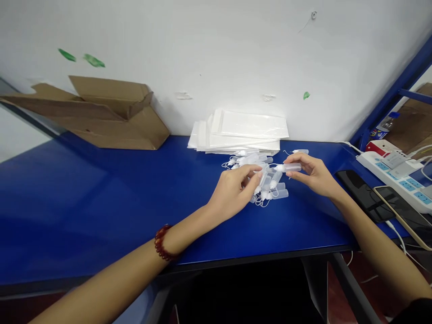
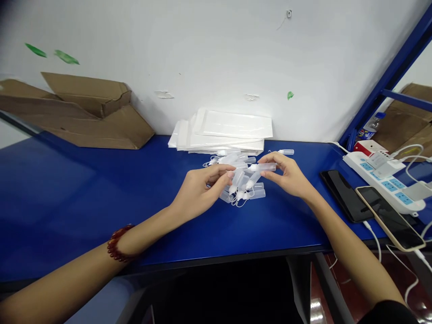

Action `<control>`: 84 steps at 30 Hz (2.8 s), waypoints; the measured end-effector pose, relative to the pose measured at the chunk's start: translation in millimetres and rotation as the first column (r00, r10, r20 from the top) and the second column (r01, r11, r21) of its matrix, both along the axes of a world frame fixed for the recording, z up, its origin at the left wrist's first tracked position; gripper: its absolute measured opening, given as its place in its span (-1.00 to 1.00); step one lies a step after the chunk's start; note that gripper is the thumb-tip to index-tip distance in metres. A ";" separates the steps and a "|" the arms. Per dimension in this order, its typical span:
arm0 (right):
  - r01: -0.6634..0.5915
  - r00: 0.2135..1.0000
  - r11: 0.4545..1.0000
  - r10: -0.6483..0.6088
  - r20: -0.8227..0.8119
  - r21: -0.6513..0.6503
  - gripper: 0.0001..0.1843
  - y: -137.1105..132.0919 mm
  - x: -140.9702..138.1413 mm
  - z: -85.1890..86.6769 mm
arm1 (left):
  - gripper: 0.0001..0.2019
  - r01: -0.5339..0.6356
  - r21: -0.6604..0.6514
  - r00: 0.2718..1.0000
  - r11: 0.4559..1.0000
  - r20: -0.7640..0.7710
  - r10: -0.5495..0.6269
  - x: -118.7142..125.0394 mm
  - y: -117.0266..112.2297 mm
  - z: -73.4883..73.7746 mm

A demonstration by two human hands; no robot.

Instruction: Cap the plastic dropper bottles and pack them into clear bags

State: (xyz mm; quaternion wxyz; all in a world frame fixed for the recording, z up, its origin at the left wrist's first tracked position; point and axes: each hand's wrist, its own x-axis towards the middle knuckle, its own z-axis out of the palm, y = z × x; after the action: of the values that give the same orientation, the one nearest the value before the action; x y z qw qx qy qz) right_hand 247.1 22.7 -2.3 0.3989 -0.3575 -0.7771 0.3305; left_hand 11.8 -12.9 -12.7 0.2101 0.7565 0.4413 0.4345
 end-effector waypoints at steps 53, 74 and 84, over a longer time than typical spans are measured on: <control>-0.063 0.993 0.989 0.076 -0.094 0.133 -0.83 -15.7 -14.2 -6.8 | -0.65 0.324 -0.421 0.891 0.847 0.437 -0.123 2.5 0.4 -2.3; -0.018 0.992 0.987 0.038 -0.123 0.161 -0.87 -19.9 -21.1 -10.9 | -0.65 0.350 -0.423 0.886 0.836 0.438 -0.149 2.9 0.0 -1.8; -0.011 0.992 0.987 0.031 -0.122 0.158 -0.87 -20.5 -22.3 -12.2 | -0.67 0.341 -0.419 0.898 0.842 0.409 -0.160 4.2 1.2 -5.3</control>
State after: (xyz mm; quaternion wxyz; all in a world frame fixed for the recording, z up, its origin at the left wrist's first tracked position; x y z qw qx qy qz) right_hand 224.7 2.3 -14.5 0.4698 -0.2955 -0.7780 0.2943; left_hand 16.1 -11.8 -18.0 0.5237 0.6400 0.3847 0.4100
